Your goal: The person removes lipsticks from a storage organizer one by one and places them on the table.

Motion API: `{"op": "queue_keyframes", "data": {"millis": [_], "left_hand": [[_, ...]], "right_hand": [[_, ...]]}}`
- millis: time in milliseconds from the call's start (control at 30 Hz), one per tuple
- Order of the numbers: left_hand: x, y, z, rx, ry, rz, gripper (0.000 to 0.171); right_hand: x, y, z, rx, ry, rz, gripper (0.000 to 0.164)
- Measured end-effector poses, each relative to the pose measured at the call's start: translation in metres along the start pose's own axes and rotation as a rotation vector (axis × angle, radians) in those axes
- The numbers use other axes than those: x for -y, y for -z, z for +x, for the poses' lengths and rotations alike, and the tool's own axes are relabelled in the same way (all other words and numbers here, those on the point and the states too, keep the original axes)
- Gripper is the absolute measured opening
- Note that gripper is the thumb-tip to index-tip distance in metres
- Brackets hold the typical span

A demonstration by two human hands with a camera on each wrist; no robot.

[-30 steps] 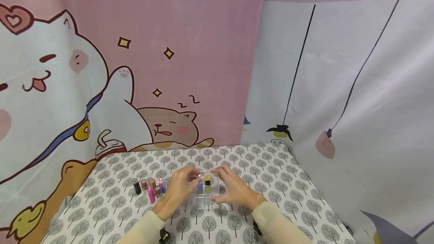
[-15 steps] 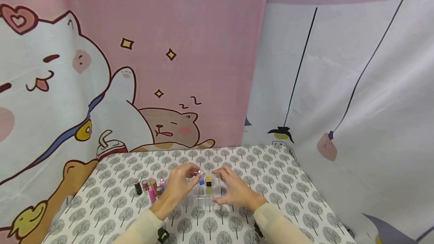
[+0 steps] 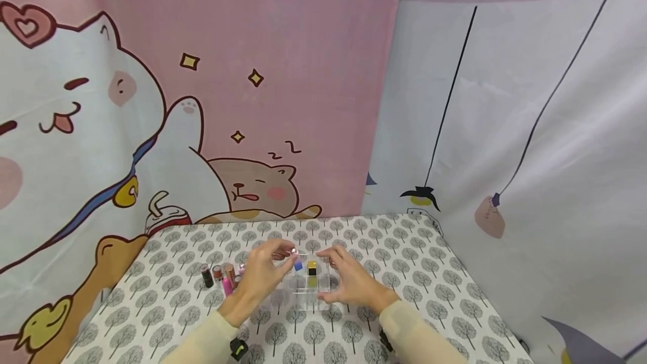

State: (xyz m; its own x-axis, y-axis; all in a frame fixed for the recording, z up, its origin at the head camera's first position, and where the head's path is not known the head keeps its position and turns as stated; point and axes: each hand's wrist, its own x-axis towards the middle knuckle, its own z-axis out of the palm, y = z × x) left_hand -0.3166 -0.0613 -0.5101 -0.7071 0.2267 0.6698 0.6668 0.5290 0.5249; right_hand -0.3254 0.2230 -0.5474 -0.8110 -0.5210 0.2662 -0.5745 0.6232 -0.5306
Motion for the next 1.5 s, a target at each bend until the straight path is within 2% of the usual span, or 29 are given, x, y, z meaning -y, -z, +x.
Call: {"op": "queue_keyframes", "data": {"millis": [300, 600, 833, 1067, 1500], "left_hand": [[-0.001, 0.013, 0.002, -0.033, -0.033, 0.008, 0.027], [0.003, 0.026, 0.001, -0.063, -0.053, 0.021, 0.029], [0.008, 0.037, 0.000, -0.105, -0.095, 0.028, 0.029], [0.013, 0.049, -0.004, -0.111, -0.065, 0.070, 0.030], [0.019, 0.062, -0.007, -0.105, -0.064, 0.081, 0.030]], "right_hand": [[0.002, 0.000, 0.000, -0.015, 0.041, 0.001, 0.099], [0.001, 0.000, -0.001, -0.013, 0.010, 0.006, 0.100], [0.001, 0.001, -0.001, 0.005, 0.000, 0.030, 0.100], [0.001, 0.000, -0.001, -0.005, -0.002, 0.039, 0.099], [0.001, 0.001, -0.003, -0.010, -0.009, 0.029, 0.101]]}}
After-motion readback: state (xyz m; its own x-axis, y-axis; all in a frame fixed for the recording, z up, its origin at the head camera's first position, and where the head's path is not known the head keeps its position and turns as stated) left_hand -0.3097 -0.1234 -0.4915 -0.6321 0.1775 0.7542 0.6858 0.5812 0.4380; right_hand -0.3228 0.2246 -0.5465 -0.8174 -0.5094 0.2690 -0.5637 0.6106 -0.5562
